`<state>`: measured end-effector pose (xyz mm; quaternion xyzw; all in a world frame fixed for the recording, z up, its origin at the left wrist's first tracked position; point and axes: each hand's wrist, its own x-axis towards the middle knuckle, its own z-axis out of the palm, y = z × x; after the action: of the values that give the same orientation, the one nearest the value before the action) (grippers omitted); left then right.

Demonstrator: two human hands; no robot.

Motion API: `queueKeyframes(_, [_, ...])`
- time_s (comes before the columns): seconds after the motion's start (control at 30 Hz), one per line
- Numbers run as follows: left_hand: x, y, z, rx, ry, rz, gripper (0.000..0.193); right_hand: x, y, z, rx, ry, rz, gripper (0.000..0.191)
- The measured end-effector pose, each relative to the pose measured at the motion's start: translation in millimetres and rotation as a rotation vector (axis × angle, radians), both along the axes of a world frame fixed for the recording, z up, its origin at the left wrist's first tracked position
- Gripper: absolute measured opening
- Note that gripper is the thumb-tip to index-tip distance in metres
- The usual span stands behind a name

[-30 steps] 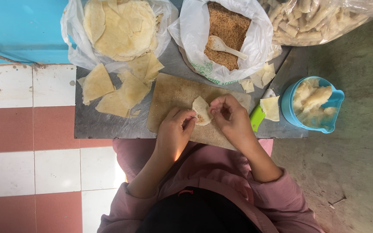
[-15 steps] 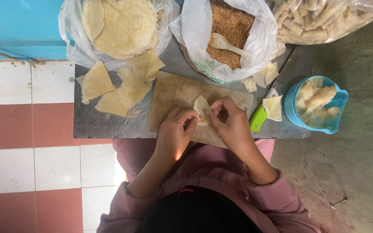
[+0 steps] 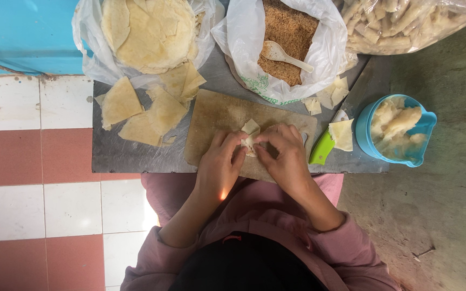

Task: The person sits at a low table and folds triangular pastry wrappers around filling. They take a wrapper, spoon brown filling from a plastic bag onto it, fold and pinch the wrapper closed, and set the finished parcel aside, repeating the process.

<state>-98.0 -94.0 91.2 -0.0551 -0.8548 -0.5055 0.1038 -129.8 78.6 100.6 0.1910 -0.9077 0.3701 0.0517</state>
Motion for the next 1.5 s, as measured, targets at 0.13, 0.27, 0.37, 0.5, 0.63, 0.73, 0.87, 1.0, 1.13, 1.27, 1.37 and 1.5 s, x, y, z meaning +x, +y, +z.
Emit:
queueKeyframes(0.13, [1, -2, 3, -0.123, 0.001, -0.039, 0.016, 9, 7, 10, 0.171, 0.176, 0.127, 0.027])
queueKeyframes(0.27, [2, -7, 5, -0.195, 0.022, -0.09, 0.014, 16, 21, 18, 0.453, 0.335, 0.332, 0.035])
queueKeyframes(0.37, [5, -9, 7, -0.279, 0.093, -0.142, 0.013, 15, 28, 15, 0.584, 0.445, 0.422, 0.038])
queueKeyframes(0.5, [7, -14, 10, -0.338, 0.235, -0.26, 0.027, 8, 26, -1, 0.281, 0.316, 0.275, 0.021])
queueKeyframes(0.63, [6, -17, 9, -0.341, 0.214, -0.31, 0.024, 7, 19, -13, -0.009, -0.026, 0.031, 0.007])
queueKeyframes(0.73, [-1, -16, 7, -0.347, 0.185, -0.314, 0.017, 8, 12, -13, -0.057, 0.007, -0.04, 0.011])
queueKeyframes(0.87, [-16, -14, 8, -0.396, 0.136, -0.323, 0.012, 14, 9, -1, 0.054, 0.122, 0.031, 0.011])
queueKeyframes(1.0, [-30, -19, 10, -0.354, 0.078, -0.379, 0.013, 18, 12, 7, 0.214, 0.297, 0.117, 0.027])
queueKeyframes(1.13, [-37, -22, 11, -0.258, 0.061, -0.391, 0.013, 14, 13, 3, 0.336, 0.527, 0.161, 0.023])
queueKeyframes(1.27, [-36, -23, 12, -0.255, 0.069, -0.358, 0.014, 8, 12, -3, 0.248, 0.415, 0.125, 0.018])
queueKeyframes(1.37, [-35, -24, 14, -0.269, 0.158, -0.369, 0.013, 1, 11, -4, 0.099, 0.186, 0.054, 0.013])
queueKeyframes(1.5, [-35, -26, 14, -0.233, 0.228, -0.373, 0.016, -8, 11, -3, -0.012, -0.016, 0.002, 0.009])
